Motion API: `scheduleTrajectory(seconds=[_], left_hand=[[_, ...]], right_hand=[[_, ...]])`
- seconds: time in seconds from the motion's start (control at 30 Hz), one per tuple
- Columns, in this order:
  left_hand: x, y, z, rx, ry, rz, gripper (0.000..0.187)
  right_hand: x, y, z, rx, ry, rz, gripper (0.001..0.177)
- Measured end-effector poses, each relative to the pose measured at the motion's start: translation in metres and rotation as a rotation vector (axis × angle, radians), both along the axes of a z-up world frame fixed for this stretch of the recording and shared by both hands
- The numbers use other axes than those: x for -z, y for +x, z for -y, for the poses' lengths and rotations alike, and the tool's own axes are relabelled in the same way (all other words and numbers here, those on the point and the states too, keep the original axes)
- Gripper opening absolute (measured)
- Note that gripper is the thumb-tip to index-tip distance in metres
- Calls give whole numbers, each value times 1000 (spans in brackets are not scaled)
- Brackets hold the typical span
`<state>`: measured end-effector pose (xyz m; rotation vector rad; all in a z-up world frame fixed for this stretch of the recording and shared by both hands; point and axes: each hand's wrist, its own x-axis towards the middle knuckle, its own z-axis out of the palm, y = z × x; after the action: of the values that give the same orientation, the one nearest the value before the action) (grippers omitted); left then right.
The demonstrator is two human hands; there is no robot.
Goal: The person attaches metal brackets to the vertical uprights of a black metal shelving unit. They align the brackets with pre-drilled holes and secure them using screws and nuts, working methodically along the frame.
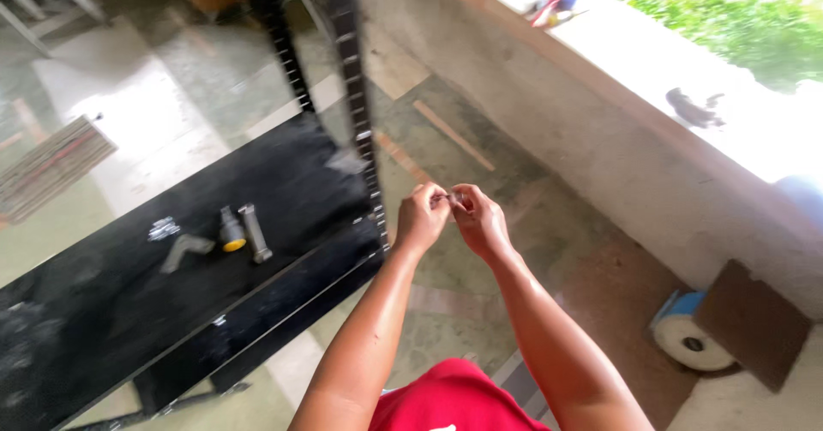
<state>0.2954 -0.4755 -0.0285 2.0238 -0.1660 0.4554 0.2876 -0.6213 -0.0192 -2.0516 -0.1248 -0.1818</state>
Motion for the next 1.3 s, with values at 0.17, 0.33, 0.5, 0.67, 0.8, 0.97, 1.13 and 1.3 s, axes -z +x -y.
scheduleTrajectory(seconds=[0.17, 0.33, 0.5, 0.67, 0.8, 0.97, 1.13, 1.3], left_hand=[[-2, 57, 54, -38, -75, 51, 10], [-2, 129, 67, -103, -169, 12, 10], [-6, 220, 69, -152, -344, 41, 27], [-43, 306, 69, -225, -543, 96, 45], [-45, 342, 39, -382, -345, 165, 33], [-43, 394, -13, -528, -187, 240, 11], [-40, 450, -63, -714, -130, 289, 7], [-53, 489, -94, -912, -188, 286, 11]], right_hand=[[-18, 51, 55, -55, 71, 57, 27], [-26, 124, 63, -42, 48, 34, 22], [-28, 223, 54, -67, 86, 26, 17], [-54, 318, 39, -100, 155, 136, 13], [-68, 383, 8, -245, 345, 19, 10], [-75, 459, -57, -452, 434, -6, 9], [-66, 533, -118, -709, 472, -3, 5], [-90, 591, -165, -873, 239, 35, 13]])
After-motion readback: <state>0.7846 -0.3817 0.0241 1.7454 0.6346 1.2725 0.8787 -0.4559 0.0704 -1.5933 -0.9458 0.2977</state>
